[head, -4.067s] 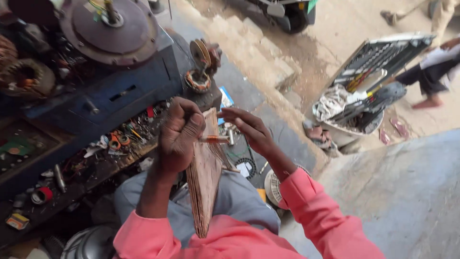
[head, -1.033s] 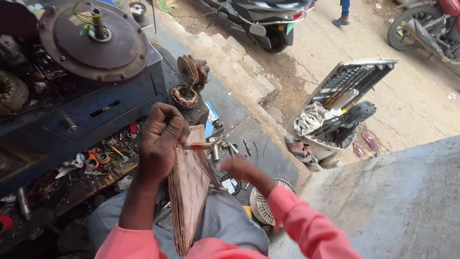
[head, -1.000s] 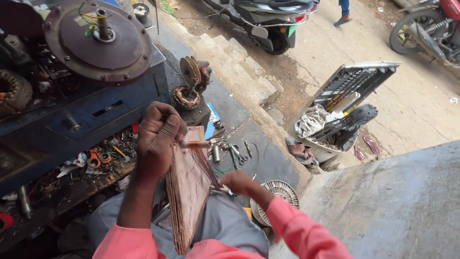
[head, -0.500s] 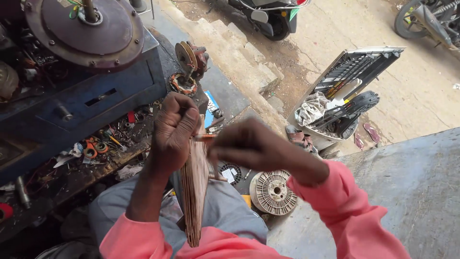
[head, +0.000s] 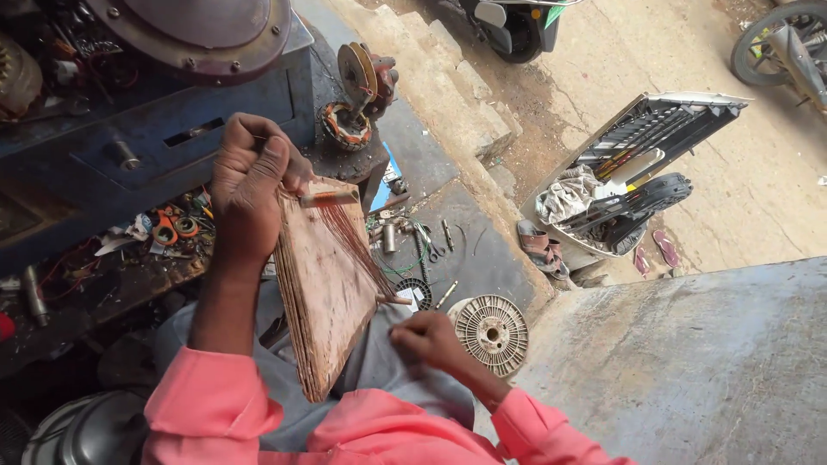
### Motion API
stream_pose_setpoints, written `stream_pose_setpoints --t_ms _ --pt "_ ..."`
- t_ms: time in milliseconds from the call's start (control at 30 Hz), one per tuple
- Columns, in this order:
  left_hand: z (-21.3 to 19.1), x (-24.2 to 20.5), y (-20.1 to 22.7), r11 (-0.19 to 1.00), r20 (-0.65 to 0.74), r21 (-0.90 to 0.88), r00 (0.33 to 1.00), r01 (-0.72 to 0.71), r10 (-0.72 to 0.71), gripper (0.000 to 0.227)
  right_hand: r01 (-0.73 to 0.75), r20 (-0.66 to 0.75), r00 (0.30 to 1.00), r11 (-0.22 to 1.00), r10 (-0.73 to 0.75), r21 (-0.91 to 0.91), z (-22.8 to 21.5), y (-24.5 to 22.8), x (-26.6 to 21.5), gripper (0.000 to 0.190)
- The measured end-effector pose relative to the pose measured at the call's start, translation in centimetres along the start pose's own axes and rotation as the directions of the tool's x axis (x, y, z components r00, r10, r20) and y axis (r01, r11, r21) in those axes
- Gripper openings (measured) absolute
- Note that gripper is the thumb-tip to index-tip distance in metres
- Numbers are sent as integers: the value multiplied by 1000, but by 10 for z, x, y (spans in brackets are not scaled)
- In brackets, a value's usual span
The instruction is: The recorder is manually winding copper wire around a wooden form to create a coil for an electric motor.
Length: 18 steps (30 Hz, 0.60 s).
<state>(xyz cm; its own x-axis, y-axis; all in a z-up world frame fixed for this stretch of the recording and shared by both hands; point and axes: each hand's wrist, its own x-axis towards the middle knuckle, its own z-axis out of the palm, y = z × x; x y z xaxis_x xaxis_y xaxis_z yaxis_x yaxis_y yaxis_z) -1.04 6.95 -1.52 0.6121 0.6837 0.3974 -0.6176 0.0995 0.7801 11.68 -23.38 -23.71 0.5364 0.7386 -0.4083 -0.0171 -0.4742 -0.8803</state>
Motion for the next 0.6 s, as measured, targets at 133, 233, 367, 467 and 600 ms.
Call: stream_pose_setpoints --t_ms 133,233,367,467,600 --pt "30 -2 -1 996 31 91 1000 -10 7 4 539 595 735 813 -326 -221 -20 -164 -56 19" --pt "57 -11 4 988 91 148 994 44 -58 4 505 649 706 844 -283 -182 -50 -274 -67 18" --pt "77 -18 7 983 171 160 978 87 -115 2 714 443 643 698 -624 -55 -80 -325 -14 14" --pt "75 -18 7 987 187 123 974 106 -128 2 539 301 819 835 -489 -108 -80 -269 62 18" --pt "51 -13 6 994 120 103 991 42 -55 4 52 207 978 977 -8 -206 -56 -23 156 25"
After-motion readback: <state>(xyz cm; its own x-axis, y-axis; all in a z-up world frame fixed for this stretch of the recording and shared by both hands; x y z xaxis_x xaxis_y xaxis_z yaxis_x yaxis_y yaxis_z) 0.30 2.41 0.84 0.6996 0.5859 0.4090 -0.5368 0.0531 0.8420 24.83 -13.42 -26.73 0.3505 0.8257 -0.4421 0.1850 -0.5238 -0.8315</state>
